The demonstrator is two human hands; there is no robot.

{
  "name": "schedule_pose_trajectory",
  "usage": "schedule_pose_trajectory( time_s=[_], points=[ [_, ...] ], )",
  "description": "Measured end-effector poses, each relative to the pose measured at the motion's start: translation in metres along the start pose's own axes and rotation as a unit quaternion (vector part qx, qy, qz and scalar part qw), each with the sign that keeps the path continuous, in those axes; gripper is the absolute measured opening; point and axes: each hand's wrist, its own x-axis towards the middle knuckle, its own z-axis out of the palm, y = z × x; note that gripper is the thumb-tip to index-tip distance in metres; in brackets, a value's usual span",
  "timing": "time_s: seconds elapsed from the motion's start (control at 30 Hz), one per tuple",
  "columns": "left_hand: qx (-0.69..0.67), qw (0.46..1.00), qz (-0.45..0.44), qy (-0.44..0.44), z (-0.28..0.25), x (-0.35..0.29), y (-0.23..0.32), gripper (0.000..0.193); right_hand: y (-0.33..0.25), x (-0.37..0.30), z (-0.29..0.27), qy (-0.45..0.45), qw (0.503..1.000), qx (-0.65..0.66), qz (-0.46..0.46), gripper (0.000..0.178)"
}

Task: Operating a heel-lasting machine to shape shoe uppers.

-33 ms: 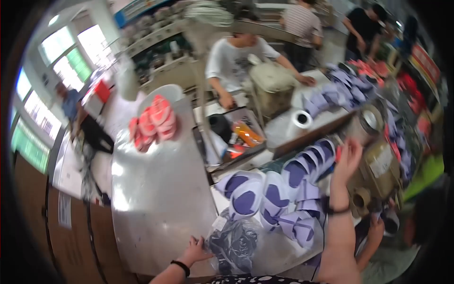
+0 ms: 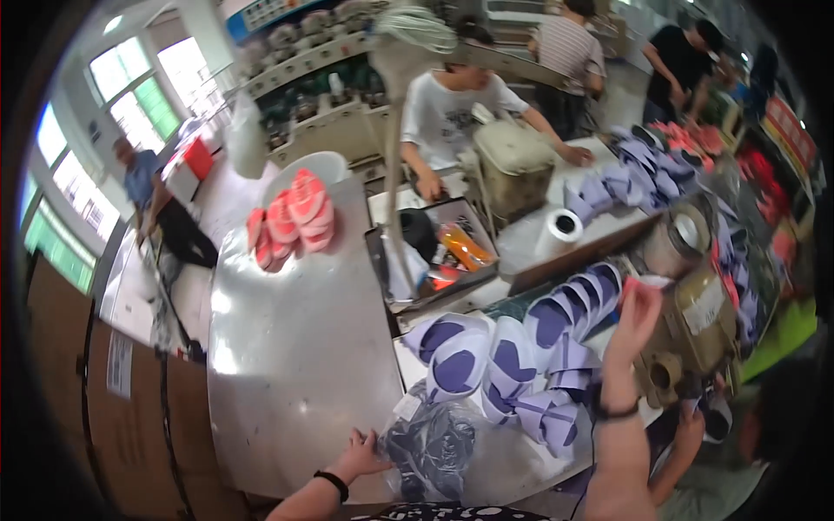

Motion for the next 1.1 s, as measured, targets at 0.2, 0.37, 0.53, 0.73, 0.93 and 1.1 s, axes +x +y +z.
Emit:
schedule_pose_trajectory(
  time_s=[0.2, 0.37, 0.53, 0.73, 0.93, 1.1],
  points=[
    [0.062, 0.998, -0.009, -0.031, -0.011, -0.001, 0.010, 0.124, -0.115, -0.212, -0.033, -0.187, 0.954, 0.010, 0.235, 0.014],
    [0.076, 0.997, -0.024, -0.002, -0.001, 0.005, 0.003, 0.126, -0.188, -0.299, -0.050, -0.288, 0.908, 0.000, 0.305, 0.020],
    [0.117, 0.988, 0.075, -0.065, -0.017, 0.015, -0.002, 0.116, -0.258, -0.338, -0.083, -0.226, 0.947, -0.137, 0.183, 0.009],
    [-0.051, 0.927, 0.271, 0.254, -0.015, -0.063, 0.017, 0.054, -0.331, -0.426, -0.135, 0.003, 0.954, -0.215, 0.211, 0.010],
    [-0.200, 0.789, 0.563, 0.143, 0.040, -0.148, 0.095, 0.018, -0.383, -0.501, -0.165, 0.134, 0.960, -0.095, 0.229, 0.011],
    [0.001, 0.775, 0.632, 0.028, 0.092, -0.205, 0.144, 0.049, -0.446, -0.547, -0.192, 0.211, 0.935, -0.255, 0.127, 0.014]
  ],
)
